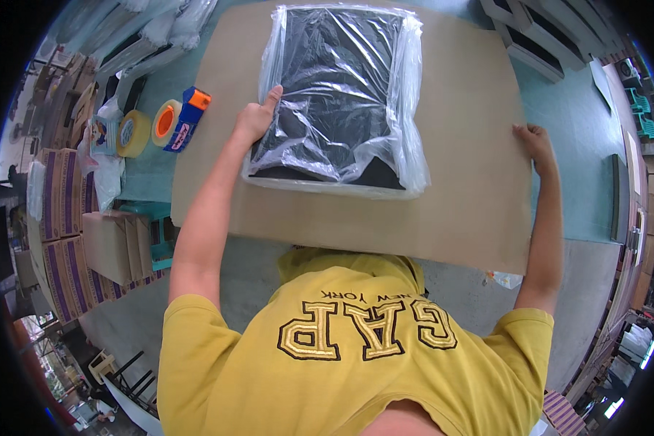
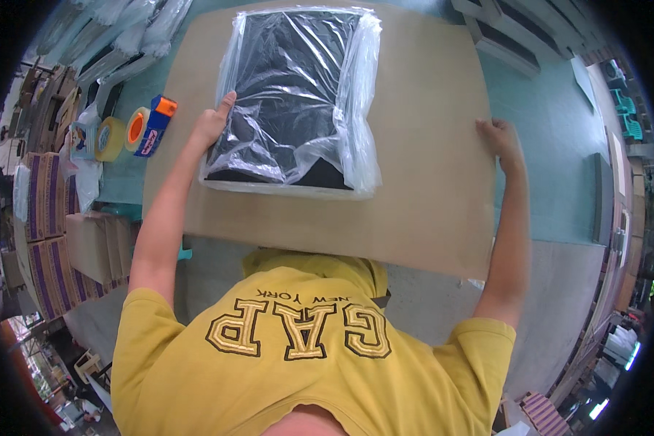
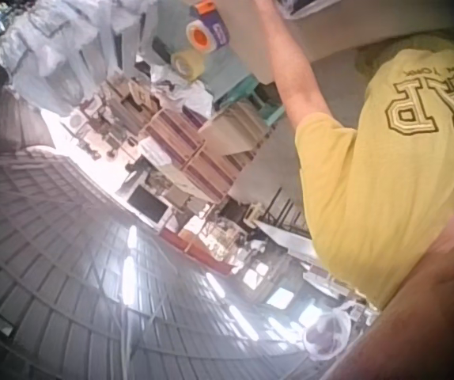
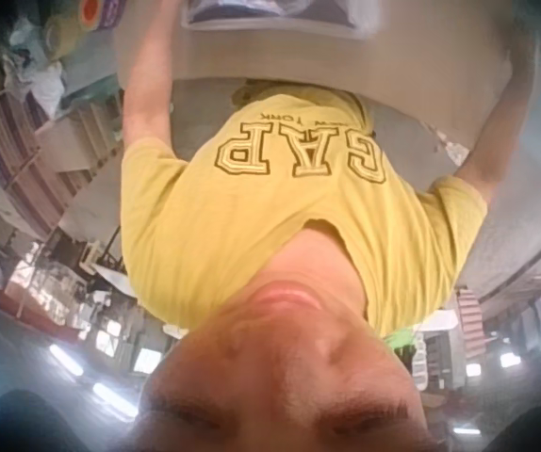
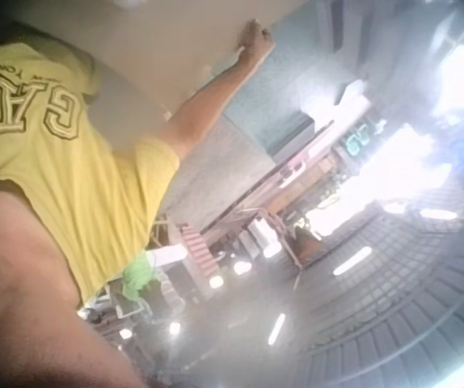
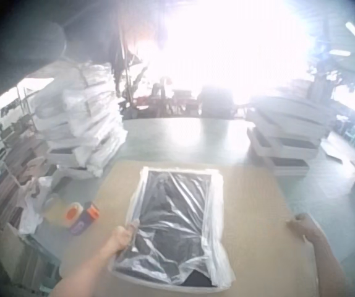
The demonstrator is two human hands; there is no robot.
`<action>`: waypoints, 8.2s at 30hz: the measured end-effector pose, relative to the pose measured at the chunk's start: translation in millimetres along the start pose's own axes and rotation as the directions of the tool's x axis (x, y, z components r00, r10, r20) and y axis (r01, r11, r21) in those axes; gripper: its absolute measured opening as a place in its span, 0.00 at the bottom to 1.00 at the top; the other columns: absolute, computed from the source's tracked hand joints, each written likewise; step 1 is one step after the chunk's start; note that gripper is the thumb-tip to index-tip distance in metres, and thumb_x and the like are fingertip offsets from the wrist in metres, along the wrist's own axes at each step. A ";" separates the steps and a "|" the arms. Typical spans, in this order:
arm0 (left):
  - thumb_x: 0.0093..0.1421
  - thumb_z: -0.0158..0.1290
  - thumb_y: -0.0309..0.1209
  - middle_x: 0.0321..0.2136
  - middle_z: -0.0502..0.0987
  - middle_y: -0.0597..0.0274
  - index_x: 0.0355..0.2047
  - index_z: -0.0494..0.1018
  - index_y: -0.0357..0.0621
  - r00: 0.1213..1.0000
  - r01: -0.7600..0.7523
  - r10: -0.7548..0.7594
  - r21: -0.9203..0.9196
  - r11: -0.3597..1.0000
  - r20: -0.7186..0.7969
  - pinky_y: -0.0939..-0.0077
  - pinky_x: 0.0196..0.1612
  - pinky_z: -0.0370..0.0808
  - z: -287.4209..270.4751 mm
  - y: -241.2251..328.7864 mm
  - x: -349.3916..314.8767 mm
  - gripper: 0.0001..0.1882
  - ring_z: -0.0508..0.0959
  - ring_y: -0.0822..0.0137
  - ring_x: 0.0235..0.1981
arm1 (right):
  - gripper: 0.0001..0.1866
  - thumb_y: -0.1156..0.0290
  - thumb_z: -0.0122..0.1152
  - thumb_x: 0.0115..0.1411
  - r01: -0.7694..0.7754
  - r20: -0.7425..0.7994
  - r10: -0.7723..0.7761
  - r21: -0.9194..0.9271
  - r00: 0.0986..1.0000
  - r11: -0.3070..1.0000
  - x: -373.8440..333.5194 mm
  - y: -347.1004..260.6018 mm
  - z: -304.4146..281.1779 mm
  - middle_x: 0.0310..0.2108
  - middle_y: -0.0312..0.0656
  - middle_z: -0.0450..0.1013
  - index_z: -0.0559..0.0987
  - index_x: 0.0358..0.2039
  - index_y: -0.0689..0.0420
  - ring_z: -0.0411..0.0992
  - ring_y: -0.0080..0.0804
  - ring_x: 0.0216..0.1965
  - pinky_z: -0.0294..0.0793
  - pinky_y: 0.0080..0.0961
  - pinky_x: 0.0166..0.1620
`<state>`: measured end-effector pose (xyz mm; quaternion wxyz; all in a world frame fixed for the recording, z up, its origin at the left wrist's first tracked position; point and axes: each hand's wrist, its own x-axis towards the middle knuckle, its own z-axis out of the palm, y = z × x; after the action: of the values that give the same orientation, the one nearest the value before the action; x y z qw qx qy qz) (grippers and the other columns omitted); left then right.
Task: The person wraps a board already sealed in plastic using a large sheet of brown paper, folding the edges around the board and securing the seams with clear tape from a dispenser, then places the finished package on a stack and picks up a new board to repeat the process.
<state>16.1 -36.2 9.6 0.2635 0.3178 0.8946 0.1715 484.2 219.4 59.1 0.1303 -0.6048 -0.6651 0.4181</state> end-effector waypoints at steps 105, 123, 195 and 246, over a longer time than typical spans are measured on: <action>0.51 0.55 0.33 0.30 0.72 0.51 0.32 0.70 0.31 0.866 -0.275 0.229 -0.042 0.960 -0.444 0.71 0.35 0.70 -93.8 -210.8 -58.1 0.15 0.72 0.59 0.31 | 0.25 0.61 0.37 0.62 0.386 -0.101 -0.601 -0.679 0.793 0.624 -18.4 -152.4 267.2 0.59 0.49 0.54 0.61 0.55 0.64 0.50 0.42 0.61 0.48 0.33 0.62; 0.55 0.45 0.34 0.18 0.71 0.56 0.23 0.70 0.36 0.773 -0.418 0.511 -0.304 0.856 0.376 0.72 0.20 0.68 -113.2 101.5 -2.5 0.12 0.71 0.64 0.17 | 0.28 0.57 0.42 0.59 0.511 0.047 -0.626 -0.627 0.778 0.588 -10.4 -138.8 238.3 0.59 0.48 0.54 0.60 0.57 0.58 0.50 0.45 0.60 0.48 0.39 0.60; 0.53 0.52 0.33 0.17 0.70 0.57 0.54 0.62 0.47 0.243 -0.958 0.484 -0.129 0.258 -0.841 0.70 0.20 0.70 66.6 175.5 49.7 0.27 0.71 0.62 0.15 | 0.38 0.36 0.41 0.55 0.445 0.753 -0.192 -0.146 0.629 0.883 157.2 -333.2 107.6 0.41 0.47 0.71 0.74 0.42 0.64 0.70 0.33 0.41 0.70 0.28 0.44; 0.52 0.49 0.49 0.37 0.74 0.49 0.49 0.63 0.33 0.890 -0.237 0.419 -0.601 0.763 0.181 0.71 0.39 0.72 -6.6 177.1 40.4 0.33 0.76 0.62 0.37 | 0.29 0.48 0.30 0.62 0.845 0.745 -0.429 -0.343 0.511 0.410 163.5 -238.9 242.4 0.64 0.53 0.34 0.43 0.62 0.37 0.30 0.50 0.65 0.33 0.49 0.62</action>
<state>70.4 120.4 84.2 0.4451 0.4015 0.6812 0.4203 115.0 291.6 25.8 -0.1385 -0.1368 -0.9583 0.2090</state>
